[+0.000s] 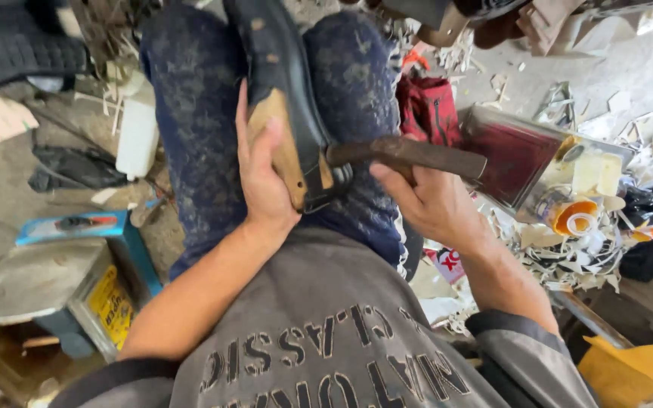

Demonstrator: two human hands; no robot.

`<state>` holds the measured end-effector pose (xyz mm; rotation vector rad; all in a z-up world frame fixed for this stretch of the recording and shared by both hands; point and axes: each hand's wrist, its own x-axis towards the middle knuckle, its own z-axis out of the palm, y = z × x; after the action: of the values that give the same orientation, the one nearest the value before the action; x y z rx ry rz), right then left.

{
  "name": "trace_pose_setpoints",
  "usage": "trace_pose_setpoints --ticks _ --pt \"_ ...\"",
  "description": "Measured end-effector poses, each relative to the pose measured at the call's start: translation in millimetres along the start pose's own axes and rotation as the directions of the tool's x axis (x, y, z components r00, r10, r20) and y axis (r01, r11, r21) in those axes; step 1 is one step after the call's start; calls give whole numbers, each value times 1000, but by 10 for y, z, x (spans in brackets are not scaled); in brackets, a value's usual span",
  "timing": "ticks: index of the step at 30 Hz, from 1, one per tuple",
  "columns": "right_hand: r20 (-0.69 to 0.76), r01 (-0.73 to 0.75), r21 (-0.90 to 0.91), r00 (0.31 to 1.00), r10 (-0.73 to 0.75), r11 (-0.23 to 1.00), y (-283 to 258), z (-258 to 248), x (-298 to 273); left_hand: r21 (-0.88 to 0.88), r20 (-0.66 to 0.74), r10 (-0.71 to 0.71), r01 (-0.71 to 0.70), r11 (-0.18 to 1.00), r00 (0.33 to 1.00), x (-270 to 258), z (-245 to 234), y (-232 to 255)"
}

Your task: The person sits on the floor and holds a black shoe on their lap. They use a hammer to repeatedly tap the sole and heel area, rotating the shoe to access different sides.

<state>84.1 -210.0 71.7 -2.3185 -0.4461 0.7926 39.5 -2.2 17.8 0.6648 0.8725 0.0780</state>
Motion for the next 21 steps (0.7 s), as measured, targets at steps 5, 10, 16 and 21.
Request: trace_pose_setpoints --ticks 5,10,16,21 --pt "-241 21 41 970 -11 999 61 13 -60 -123 3 90 -89 988 996 106 -148 -288" --pt "-345 214 65 921 -180 975 147 35 -139 -171 -49 43 -51 984 998 312 -188 -366" --pt "-301 83 -154 945 -126 985 122 157 -359 -169 -63 44 -54 984 997 256 17 -290" --pt "-471 41 103 882 13 994 324 545 -730 -402 -118 -188 126 907 975 148 230 -156"
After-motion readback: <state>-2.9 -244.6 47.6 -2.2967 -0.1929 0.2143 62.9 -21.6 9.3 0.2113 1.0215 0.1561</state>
